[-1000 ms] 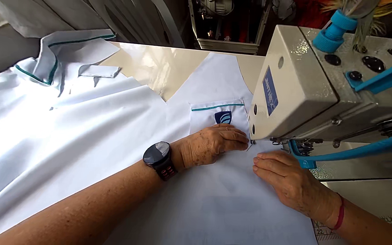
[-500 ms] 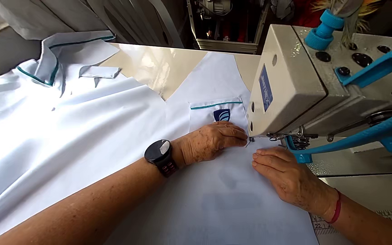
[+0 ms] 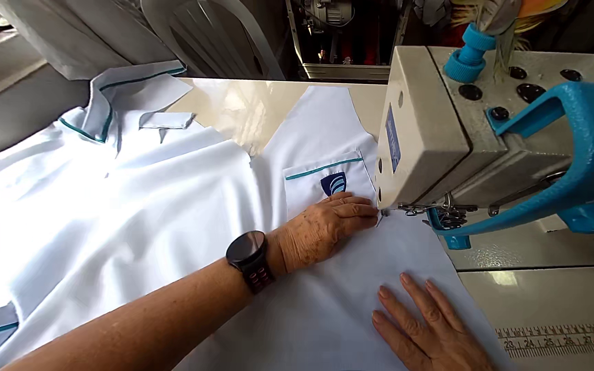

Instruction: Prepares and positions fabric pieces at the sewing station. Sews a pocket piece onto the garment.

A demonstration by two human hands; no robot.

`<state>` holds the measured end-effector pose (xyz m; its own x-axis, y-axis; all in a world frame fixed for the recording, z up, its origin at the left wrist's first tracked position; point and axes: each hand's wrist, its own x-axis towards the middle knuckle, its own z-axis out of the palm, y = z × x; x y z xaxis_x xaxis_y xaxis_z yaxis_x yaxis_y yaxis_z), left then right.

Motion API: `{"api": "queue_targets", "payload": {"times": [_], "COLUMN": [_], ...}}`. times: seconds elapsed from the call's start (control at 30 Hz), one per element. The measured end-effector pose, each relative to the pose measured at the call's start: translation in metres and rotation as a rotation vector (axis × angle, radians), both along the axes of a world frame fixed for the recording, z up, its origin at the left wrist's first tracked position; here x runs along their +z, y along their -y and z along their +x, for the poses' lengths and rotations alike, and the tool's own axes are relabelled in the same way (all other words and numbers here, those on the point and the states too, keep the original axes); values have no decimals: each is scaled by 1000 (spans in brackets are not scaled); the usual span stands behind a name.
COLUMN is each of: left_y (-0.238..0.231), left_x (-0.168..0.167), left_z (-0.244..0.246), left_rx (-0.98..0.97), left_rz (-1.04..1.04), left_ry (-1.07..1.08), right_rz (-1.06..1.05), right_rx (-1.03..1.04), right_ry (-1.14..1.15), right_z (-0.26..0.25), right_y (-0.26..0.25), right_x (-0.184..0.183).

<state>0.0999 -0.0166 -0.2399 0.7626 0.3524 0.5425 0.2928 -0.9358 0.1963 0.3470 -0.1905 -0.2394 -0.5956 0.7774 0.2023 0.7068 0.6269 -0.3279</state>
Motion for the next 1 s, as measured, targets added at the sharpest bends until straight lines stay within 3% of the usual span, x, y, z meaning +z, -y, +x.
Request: {"api": "queue_targets", "payload": {"times": [0.1,0.17,0.3,0.4,0.63,1.0], "left_y": [55,69,50,43,45,36], "left_x": [-11,-12,-6,-11,-11,-8], "left_z": [26,36,22,11,14,28], "left_rx": [350,418,272,178,217,324], "left_rz": [-102,-100,-22,-3,5,-3], "left_ry": [-1,-38,-94,-68,-67,-10], "right_rz": [84,148,112,68,62,209], "right_rx": [234,298,54,-43,56,168], "right_ry": [-34,-28,-68,47,83,26], "right_z": [67,96,63,41,61,85], "right_y": [-35,-56,-28,-5,-13,-65], "right_x": [-7,-7,10,0,-4,-14]}}
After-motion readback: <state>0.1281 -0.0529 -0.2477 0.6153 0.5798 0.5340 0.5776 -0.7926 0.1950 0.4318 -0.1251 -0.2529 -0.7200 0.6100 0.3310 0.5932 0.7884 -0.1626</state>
